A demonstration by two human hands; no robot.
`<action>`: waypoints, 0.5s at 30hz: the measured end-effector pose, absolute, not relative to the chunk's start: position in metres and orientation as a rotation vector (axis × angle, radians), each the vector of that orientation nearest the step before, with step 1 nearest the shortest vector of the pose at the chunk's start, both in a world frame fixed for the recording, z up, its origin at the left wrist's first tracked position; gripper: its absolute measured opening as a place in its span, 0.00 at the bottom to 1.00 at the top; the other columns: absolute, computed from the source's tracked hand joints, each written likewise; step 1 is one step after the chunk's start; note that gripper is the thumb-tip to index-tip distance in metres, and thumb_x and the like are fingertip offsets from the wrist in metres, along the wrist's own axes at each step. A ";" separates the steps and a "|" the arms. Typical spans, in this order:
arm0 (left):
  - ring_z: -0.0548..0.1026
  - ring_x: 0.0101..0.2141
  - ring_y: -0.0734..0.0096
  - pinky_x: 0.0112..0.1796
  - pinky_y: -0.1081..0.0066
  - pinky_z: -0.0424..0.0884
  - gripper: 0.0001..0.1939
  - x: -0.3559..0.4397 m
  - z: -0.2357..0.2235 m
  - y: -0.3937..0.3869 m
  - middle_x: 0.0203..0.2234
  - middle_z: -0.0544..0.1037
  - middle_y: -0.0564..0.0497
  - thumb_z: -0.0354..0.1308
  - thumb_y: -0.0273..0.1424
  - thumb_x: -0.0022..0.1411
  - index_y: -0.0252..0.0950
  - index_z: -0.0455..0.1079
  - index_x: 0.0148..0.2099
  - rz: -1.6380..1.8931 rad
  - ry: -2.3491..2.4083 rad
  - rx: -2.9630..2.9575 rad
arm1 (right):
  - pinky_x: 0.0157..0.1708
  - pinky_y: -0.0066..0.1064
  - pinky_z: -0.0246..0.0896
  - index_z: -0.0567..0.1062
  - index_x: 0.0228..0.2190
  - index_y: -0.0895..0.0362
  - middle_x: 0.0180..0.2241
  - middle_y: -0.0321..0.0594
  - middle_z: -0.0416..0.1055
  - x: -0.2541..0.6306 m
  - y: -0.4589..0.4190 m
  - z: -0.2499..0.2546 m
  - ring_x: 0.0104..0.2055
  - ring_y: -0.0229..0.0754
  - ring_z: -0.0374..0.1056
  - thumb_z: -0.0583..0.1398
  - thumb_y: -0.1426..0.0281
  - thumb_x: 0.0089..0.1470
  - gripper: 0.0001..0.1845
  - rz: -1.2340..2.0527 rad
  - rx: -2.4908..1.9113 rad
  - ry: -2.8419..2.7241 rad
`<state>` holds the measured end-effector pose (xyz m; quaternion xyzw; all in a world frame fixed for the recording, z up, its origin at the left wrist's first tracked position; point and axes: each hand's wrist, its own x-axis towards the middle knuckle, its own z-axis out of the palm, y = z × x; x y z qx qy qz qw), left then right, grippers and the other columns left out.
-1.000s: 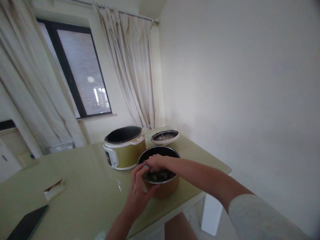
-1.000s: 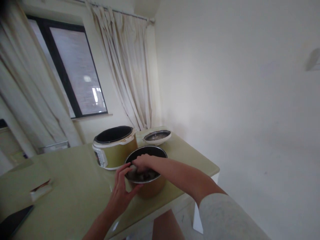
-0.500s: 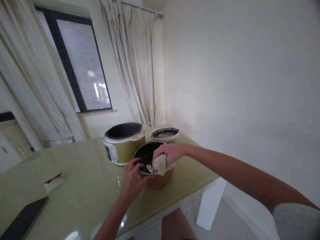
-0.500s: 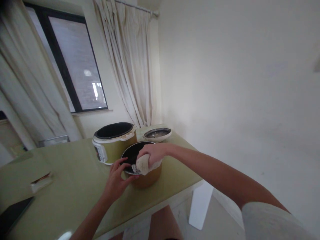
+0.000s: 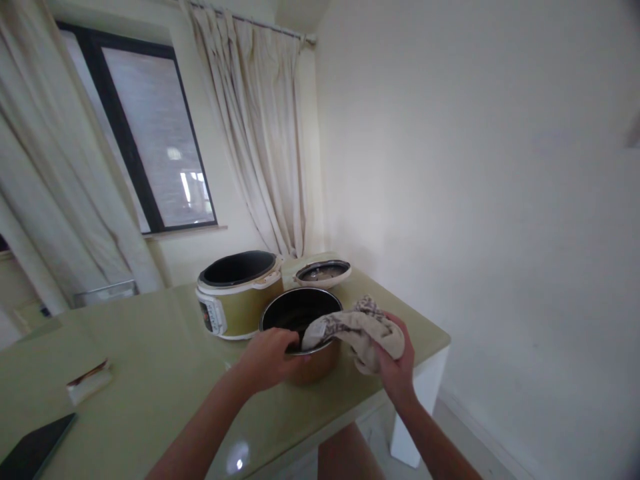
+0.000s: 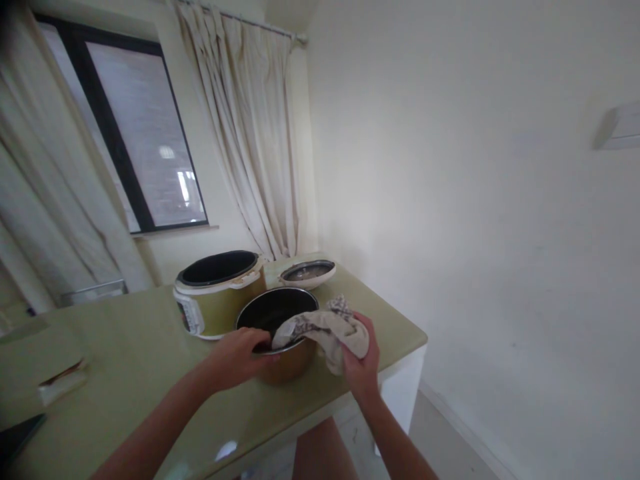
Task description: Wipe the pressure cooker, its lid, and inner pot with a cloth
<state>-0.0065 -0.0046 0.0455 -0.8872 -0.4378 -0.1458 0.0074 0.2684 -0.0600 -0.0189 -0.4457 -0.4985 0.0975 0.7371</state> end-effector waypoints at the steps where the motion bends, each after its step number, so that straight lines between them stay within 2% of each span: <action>1: 0.80 0.41 0.58 0.39 0.66 0.67 0.13 0.001 0.045 -0.005 0.38 0.84 0.48 0.61 0.45 0.66 0.44 0.80 0.44 -0.446 -1.347 -2.811 | 0.53 0.54 0.71 0.71 0.55 0.54 0.50 0.50 0.76 0.261 -0.065 -0.036 0.50 0.56 0.74 0.64 0.58 0.56 0.27 0.236 -0.999 -0.970; 3: 0.81 0.40 0.59 0.38 0.67 0.66 0.14 0.019 0.040 -0.008 0.37 0.84 0.48 0.57 0.44 0.68 0.43 0.80 0.45 -0.414 -1.344 -2.795 | 0.57 0.54 0.68 0.70 0.57 0.54 0.53 0.50 0.75 0.239 -0.074 -0.065 0.54 0.56 0.73 0.65 0.59 0.55 0.29 0.314 -0.992 -0.952; 5: 0.81 0.36 0.58 0.36 0.67 0.64 0.17 0.033 0.033 -0.012 0.33 0.84 0.46 0.55 0.45 0.69 0.41 0.80 0.39 -0.375 -1.376 -2.706 | 0.60 0.54 0.66 0.70 0.59 0.54 0.57 0.52 0.73 0.215 -0.075 -0.082 0.58 0.57 0.71 0.66 0.57 0.53 0.34 0.436 -0.974 -1.023; 7: 0.80 0.33 0.58 0.34 0.66 0.63 0.20 0.038 0.027 -0.014 0.29 0.83 0.45 0.54 0.46 0.69 0.40 0.80 0.33 -0.379 -1.386 -2.642 | 0.61 0.53 0.66 0.71 0.58 0.56 0.57 0.53 0.74 0.204 -0.063 -0.085 0.59 0.58 0.71 0.64 0.54 0.54 0.34 0.531 -1.036 -0.951; 11: 0.79 0.30 0.62 0.33 0.66 0.61 0.22 0.028 0.023 -0.014 0.25 0.81 0.46 0.55 0.46 0.69 0.40 0.78 0.28 -0.444 -1.300 -2.658 | 0.58 0.48 0.68 0.77 0.48 0.59 0.50 0.52 0.79 0.230 -0.005 -0.058 0.55 0.57 0.74 0.56 0.49 0.57 0.29 0.683 -1.207 -0.849; 13: 0.78 0.29 0.63 0.33 0.66 0.60 0.22 0.022 0.023 -0.013 0.24 0.81 0.46 0.55 0.46 0.68 0.40 0.78 0.27 -0.450 -1.261 -2.671 | 0.56 0.43 0.70 0.78 0.48 0.59 0.49 0.51 0.80 0.252 0.030 -0.038 0.55 0.55 0.75 0.55 0.50 0.58 0.29 0.775 -1.232 -0.946; 15: 0.78 0.28 0.63 0.32 0.67 0.60 0.22 0.019 0.024 -0.013 0.23 0.81 0.47 0.56 0.46 0.68 0.41 0.78 0.26 -0.447 -1.232 -2.687 | 0.54 0.43 0.71 0.77 0.50 0.61 0.48 0.52 0.81 0.268 0.061 -0.021 0.54 0.54 0.75 0.55 0.49 0.58 0.31 0.890 -1.267 -1.081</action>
